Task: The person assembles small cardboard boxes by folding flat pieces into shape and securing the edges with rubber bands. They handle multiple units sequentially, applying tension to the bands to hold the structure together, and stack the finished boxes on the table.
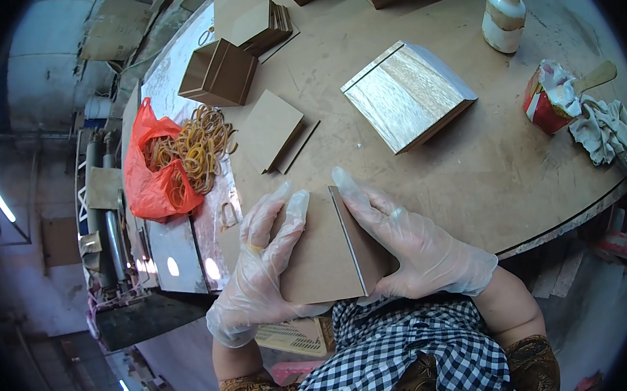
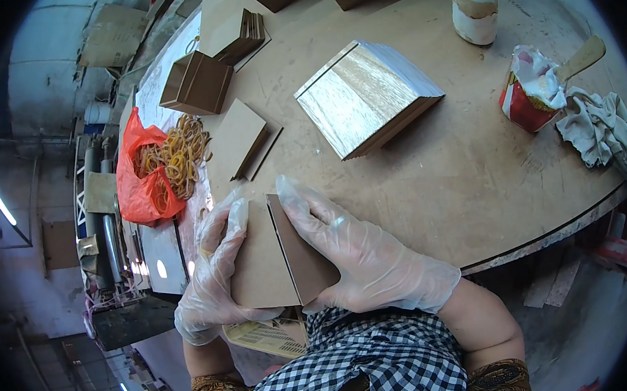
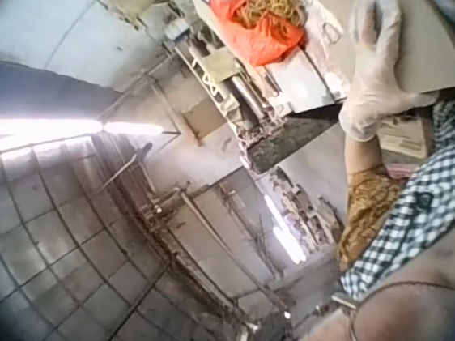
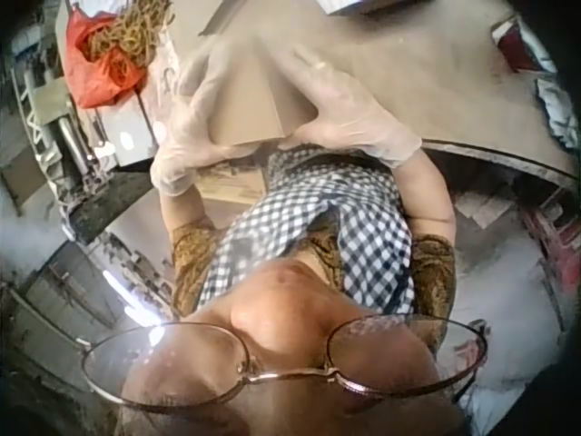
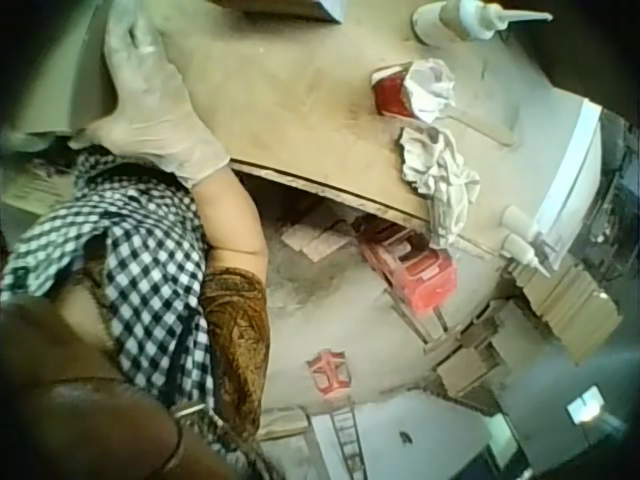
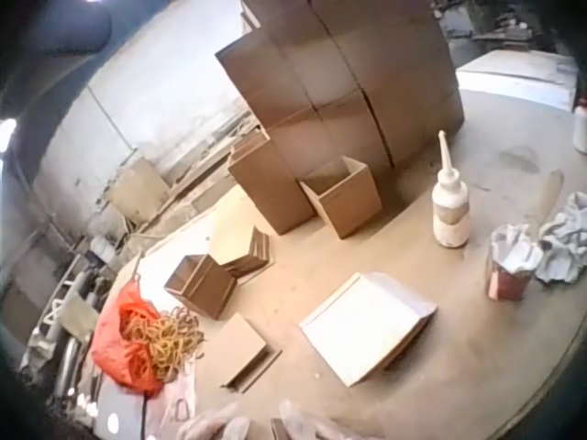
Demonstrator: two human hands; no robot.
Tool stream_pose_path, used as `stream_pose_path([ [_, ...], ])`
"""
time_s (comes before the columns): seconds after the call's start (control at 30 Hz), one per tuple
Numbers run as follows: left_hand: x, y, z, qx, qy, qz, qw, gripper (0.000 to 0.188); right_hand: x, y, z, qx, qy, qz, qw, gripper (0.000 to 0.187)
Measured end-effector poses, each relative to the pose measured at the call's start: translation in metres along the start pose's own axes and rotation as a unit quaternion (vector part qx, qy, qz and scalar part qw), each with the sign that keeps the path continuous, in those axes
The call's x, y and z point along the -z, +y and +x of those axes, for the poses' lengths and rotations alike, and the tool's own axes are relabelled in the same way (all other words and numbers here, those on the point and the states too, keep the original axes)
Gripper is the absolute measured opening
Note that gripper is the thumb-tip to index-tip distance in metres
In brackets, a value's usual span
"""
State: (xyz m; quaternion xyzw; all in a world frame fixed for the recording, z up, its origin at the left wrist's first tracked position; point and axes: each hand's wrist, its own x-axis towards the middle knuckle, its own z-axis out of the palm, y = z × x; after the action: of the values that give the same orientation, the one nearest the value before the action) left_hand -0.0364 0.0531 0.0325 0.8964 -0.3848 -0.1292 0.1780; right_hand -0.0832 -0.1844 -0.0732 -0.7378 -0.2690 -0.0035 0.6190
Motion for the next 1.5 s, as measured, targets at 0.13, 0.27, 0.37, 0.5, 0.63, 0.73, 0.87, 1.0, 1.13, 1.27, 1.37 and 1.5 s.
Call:
stream_pose_path([
  [0.13, -0.003, -0.005, -0.001, -0.011, 0.008, -0.017, 1.0, 0.119, -0.002, 0.0, -0.001, 0.002, 0.005, -0.008, 1.0, 0.126],
  [0.27, -0.001, -0.006, -0.001, -0.004, -0.001, -0.017, 1.0, 0.119, 0.001, -0.001, 0.0, 0.001, -0.001, -0.003, 1.0, 0.126],
  [0.37, -0.002, -0.006, -0.002, -0.003, 0.0, -0.022, 1.0, 0.118, 0.001, 0.0, 0.001, 0.004, -0.007, 0.009, 1.0, 0.126],
  [0.5, -0.003, -0.007, 0.0, -0.001, 0.003, -0.036, 0.999, 0.117, 0.004, -0.001, 0.0, 0.0, -0.006, 0.021, 1.0, 0.126],
  [0.63, -0.002, -0.006, -0.001, 0.001, -0.004, -0.021, 1.0, 0.116, 0.006, -0.003, -0.002, -0.012, -0.013, 0.021, 1.0, 0.125],
  [0.73, -0.002, -0.005, -0.001, 0.005, 0.001, -0.031, 1.0, 0.117, 0.006, -0.002, -0.001, -0.007, -0.012, 0.022, 1.0, 0.124],
  [0.87, -0.003, -0.006, -0.002, -0.005, 0.007, -0.034, 0.999, 0.117, 0.003, -0.001, -0.001, 0.004, 0.0, 0.003, 1.0, 0.122],
  [1.0, -0.003, -0.005, -0.001, -0.009, 0.002, -0.022, 1.0, 0.118, -0.001, -0.003, -0.003, -0.002, 0.015, -0.021, 1.0, 0.119],
  [1.13, -0.002, -0.007, -0.003, -0.028, -0.002, -0.017, 0.999, 0.117, -0.003, -0.004, -0.004, 0.004, 0.027, -0.028, 0.999, 0.116],
  [1.27, -0.005, -0.01, -0.003, -0.034, 0.004, -0.023, 0.999, 0.115, -0.004, -0.001, -0.004, 0.004, 0.031, -0.026, 0.999, 0.116],
  [1.37, -0.008, -0.006, -0.002, -0.012, 0.016, -0.034, 0.999, 0.111, -0.008, 0.001, -0.005, -0.004, 0.031, -0.03, 0.999, 0.115],
  [1.5, -0.005, -0.006, -0.003, -0.039, 0.026, 0.021, 0.999, 0.109, -0.009, -0.002, -0.006, -0.007, 0.026, -0.056, 0.998, 0.115],
])
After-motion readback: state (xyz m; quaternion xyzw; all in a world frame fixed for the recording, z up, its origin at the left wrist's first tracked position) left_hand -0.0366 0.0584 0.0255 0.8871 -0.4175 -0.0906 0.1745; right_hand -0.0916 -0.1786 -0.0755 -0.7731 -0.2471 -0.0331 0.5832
